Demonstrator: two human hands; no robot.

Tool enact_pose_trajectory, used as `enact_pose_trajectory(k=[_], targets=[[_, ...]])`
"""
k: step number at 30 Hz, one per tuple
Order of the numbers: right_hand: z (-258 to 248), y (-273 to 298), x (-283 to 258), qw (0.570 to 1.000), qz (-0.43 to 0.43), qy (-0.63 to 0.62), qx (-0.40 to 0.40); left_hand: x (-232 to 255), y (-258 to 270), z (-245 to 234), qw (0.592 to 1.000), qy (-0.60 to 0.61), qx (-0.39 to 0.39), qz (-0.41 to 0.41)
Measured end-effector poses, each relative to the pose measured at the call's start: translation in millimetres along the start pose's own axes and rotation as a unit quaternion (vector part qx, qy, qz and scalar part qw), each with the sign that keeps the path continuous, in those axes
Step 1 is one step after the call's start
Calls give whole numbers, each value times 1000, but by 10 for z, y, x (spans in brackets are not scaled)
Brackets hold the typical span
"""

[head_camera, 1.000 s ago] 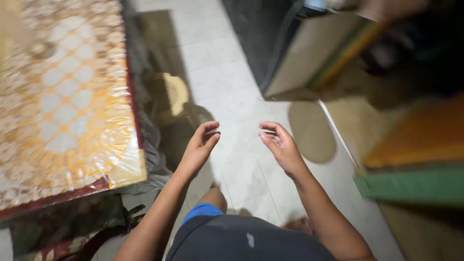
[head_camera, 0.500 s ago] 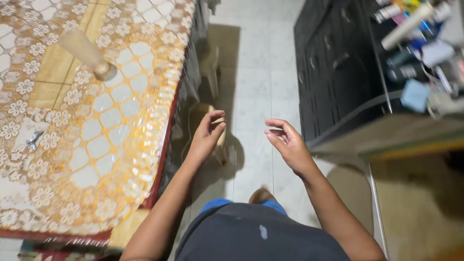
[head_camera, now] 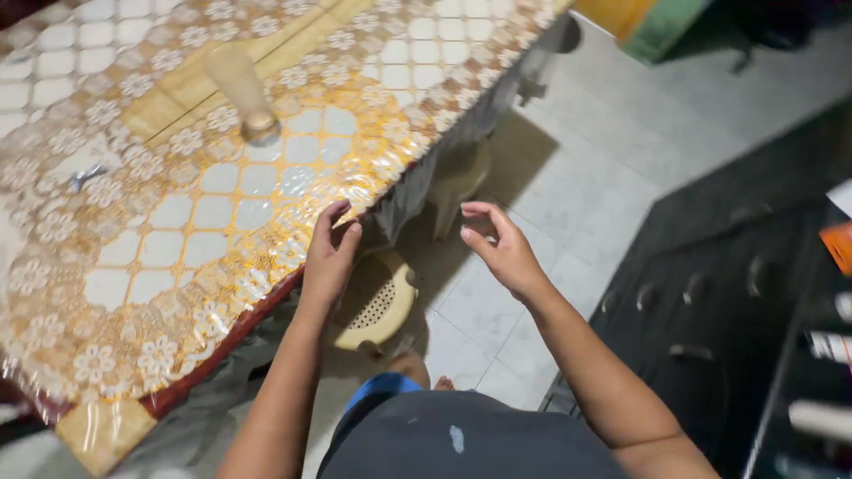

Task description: Clearing a plate, glasses, and a water bottle from a dining table and putting them in the kitchen sink area, then throwing trash into a bag.

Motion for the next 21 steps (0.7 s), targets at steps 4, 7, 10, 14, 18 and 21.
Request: enact_pose_trajectory(k=[4,7,10,14,18,21], targets=[[376,-693,1,993,-42,-59,-93,191,-106,-366,993,-43,107,-34],[740,-1215,24,983,-78,-35,-161,179,-385,-731,986,-46,162,-22],[1017,-1478,158,970,-71,-49,-229,143,-449,-936,972,-55,226,-19],[1395,-2148,385,959,-52,-45,-276,132,-819,-1145,960,-23,276,-28],[1881,-2901,767,954,-5,-3,-298,188,-1143,-1218,951,-38,306,-37],[2356,-3380,778,944,6,-28,-329,437,-1202,-1257,937,-52,344,-44]])
Point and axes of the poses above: each hand's wrist, its own y-axis away from the middle knuckle, its own z-axis out of the palm, x = y × z, the point moved 8 cm from there along -y, towards the middle knuckle, and after that the axes turned 10 degrees about -z, right-handed, at the moved point
